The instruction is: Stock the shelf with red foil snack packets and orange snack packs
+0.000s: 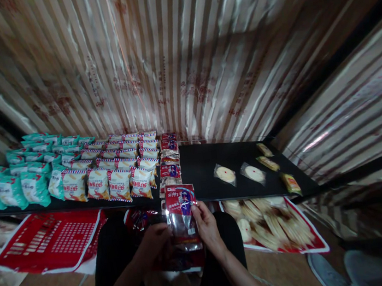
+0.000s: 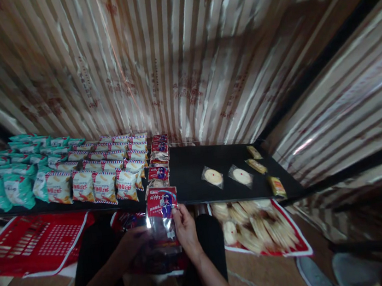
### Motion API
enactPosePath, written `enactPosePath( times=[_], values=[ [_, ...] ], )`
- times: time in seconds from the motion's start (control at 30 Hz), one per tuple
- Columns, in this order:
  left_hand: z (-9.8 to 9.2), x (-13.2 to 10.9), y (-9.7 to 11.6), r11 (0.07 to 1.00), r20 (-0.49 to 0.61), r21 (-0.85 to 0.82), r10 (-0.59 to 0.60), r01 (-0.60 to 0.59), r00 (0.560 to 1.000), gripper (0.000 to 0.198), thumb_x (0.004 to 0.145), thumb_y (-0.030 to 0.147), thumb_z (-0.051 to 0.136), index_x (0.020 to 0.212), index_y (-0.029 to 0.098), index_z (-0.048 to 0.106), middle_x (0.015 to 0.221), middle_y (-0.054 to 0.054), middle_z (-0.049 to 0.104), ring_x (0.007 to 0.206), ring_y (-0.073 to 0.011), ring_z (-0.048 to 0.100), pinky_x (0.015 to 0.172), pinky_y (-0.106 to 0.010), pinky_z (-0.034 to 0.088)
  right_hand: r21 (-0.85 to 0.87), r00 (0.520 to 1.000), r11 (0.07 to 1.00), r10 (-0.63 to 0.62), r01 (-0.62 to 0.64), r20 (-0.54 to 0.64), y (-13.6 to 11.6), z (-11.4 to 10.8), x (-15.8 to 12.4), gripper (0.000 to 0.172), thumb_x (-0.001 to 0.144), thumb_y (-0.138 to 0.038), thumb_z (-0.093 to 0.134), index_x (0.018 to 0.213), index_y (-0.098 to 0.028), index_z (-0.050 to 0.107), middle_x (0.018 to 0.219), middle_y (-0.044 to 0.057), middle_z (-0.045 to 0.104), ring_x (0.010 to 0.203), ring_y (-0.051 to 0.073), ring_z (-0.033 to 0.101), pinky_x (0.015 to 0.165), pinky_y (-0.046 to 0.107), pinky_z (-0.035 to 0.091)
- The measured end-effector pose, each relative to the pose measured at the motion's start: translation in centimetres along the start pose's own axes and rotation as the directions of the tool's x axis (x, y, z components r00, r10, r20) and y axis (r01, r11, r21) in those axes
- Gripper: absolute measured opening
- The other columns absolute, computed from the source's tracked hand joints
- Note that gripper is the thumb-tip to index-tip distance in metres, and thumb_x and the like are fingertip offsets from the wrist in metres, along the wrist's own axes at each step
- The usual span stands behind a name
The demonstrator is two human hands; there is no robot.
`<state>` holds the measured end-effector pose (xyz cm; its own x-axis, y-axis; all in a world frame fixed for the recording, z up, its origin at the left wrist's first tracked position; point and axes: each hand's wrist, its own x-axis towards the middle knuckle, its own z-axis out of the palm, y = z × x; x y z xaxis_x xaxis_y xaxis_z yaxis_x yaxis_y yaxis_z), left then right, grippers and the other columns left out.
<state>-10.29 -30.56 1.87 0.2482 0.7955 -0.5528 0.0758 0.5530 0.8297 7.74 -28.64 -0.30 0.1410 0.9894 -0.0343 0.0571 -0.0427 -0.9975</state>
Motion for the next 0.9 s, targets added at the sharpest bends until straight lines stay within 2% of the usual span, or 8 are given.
enactPosePath(
  times=[0.13, 0.2, 0.27, 0.4, 0.63, 0.73, 0.8, 0.9],
  values=[
    [0.4, 1.6, 1.9, 0.883, -0.061, 0.387, 0.311, -0.265, 0.948, 0.027, 0.075, 0.032, 0.049, 0.051, 0.019, 0.049, 0.05, 0.003, 0.048, 0.051, -0.0124, 0.047, 0.052, -0.024, 0.033, 0.07, 0.999, 0.997, 0.017, -0.015, -0.041, -0.4, -0.3, 1.8, 0.039, 0.078, -0.058, 0.054, 0.088, -0.02, 0.056, 0.063, -0.004, 0.048, 0.054, 0.011, 0.042, 0.05, 0.021, 0.037],
    [0.8, 2.6, 2.8, 0.832, -0.136, 0.474, 0.393, -0.288, 0.909, 0.025, 0.074, 0.029, 0.05, 0.052, 0.018, 0.052, 0.061, 0.001, 0.053, 0.063, -0.0138, 0.051, 0.061, -0.024, 0.036, 0.121, 0.997, 0.992, 0.049, -0.041, -0.064, -0.5, -0.3, 3.0, 0.044, 0.076, -0.059, 0.056, 0.096, -0.02, 0.055, 0.058, -0.006, 0.046, 0.05, 0.01, 0.04, 0.047, 0.021, 0.036],
    [1.2, 3.7, 3.6, 0.819, -0.187, 0.508, 0.407, -0.267, 0.894, 0.022, 0.075, 0.027, 0.051, 0.056, 0.018, 0.056, 0.067, 0.0, 0.056, 0.067, -0.0142, 0.052, 0.063, -0.023, 0.036, 0.149, 0.994, 0.987, 0.069, -0.056, -0.089, -0.6, -0.4, 4.3, 0.05, 0.073, -0.061, 0.058, 0.101, -0.019, 0.054, 0.053, -0.009, 0.041, 0.045, 0.009, 0.037, 0.043, 0.02, 0.033],
    [2.1, 6.0, 5.0, 0.842, -0.209, 0.487, 0.369, -0.231, 0.905, 0.021, 0.08, 0.027, 0.049, 0.063, 0.018, 0.058, 0.063, 0.002, 0.057, 0.063, -0.013, 0.052, 0.059, -0.021, 0.034, 0.165, 0.989, 0.986, 0.06, -0.037, -0.136, -0.5, -0.5, 7.2, 0.055, 0.069, -0.062, 0.061, 0.102, -0.019, 0.054, 0.049, -0.011, 0.036, 0.042, 0.007, 0.034, 0.041, 0.02, 0.028],
    [2.6, 9.8, 7.3, 0.856, -0.356, 0.505, 0.328, -0.115, 0.875, 0.016, 0.082, 0.022, 0.048, 0.074, 0.019, 0.062, 0.072, -0.002, 0.064, 0.071, -0.0156, 0.058, 0.064, -0.023, 0.036, 0.233, 0.994, 0.972, 0.066, -0.044, -0.087, -0.6, 0.0, 12.0, 0.06, 0.063, -0.06, 0.067, 0.106, -0.02, 0.051, 0.057, -0.005, 0.055, 0.044, 0.01, 0.046, 0.044, 0.022, 0.037],
    [2.5, 11.0, 8.3, 0.866, -0.396, 0.49, 0.318, -0.095, 0.861, 0.018, 0.082, 0.025, 0.05, 0.091, 0.02, 0.064, 0.086, -0.005, 0.068, 0.082, -0.0188, 0.061, 0.07, -0.025, 0.039, 0.256, 0.992, 0.966, 0.058, -0.028, -0.109, -0.7, 0.6, 13.9, 0.061, 0.06, -0.059, 0.069, 0.104, -0.021, 0.051, 0.06, -0.004, 0.058, 0.045, 0.01, 0.047, 0.043, 0.022, 0.037],
    [2.6, 11.6, 8.8, 0.871, -0.424, 0.483, 0.32, -0.088, 0.847, 0.029, 0.084, 0.028, 0.049, 0.109, 0.02, 0.06, 0.1, -0.008, 0.068, 0.093, -0.0217, 0.061, 0.077, -0.027, 0.041, 0.269, 0.99, 0.963, 0.06, -0.023, -0.128, -0.6, 1.0, 15.3, 0.06, 0.06, -0.057, 0.069, 0.104, -0.021, 0.051, 0.058, -0.006, 0.056, 0.044, 0.01, 0.046, 0.043, 0.022, 0.037],
    [2.9, 12.2, 9.1, 0.813, -0.434, 0.57, 0.422, -0.12, 0.796, 0.045, 0.083, 0.025, 0.049, 0.127, 0.015, 0.05, 0.124, -0.014, 0.059, 0.115, -0.0255, 0.053, 0.093, -0.033, 0.039, 0.271, 0.989, 0.962, 0.074, -0.037, -0.129, -0.3, 1.6, 17.3, 0.057, 0.061, -0.052, 0.068, 0.106, -0.021, 0.051, 0.057, -0.006, 0.056, 0.044, 0.01, 0.048, 0.044, 0.022, 0.039]
  ],
)
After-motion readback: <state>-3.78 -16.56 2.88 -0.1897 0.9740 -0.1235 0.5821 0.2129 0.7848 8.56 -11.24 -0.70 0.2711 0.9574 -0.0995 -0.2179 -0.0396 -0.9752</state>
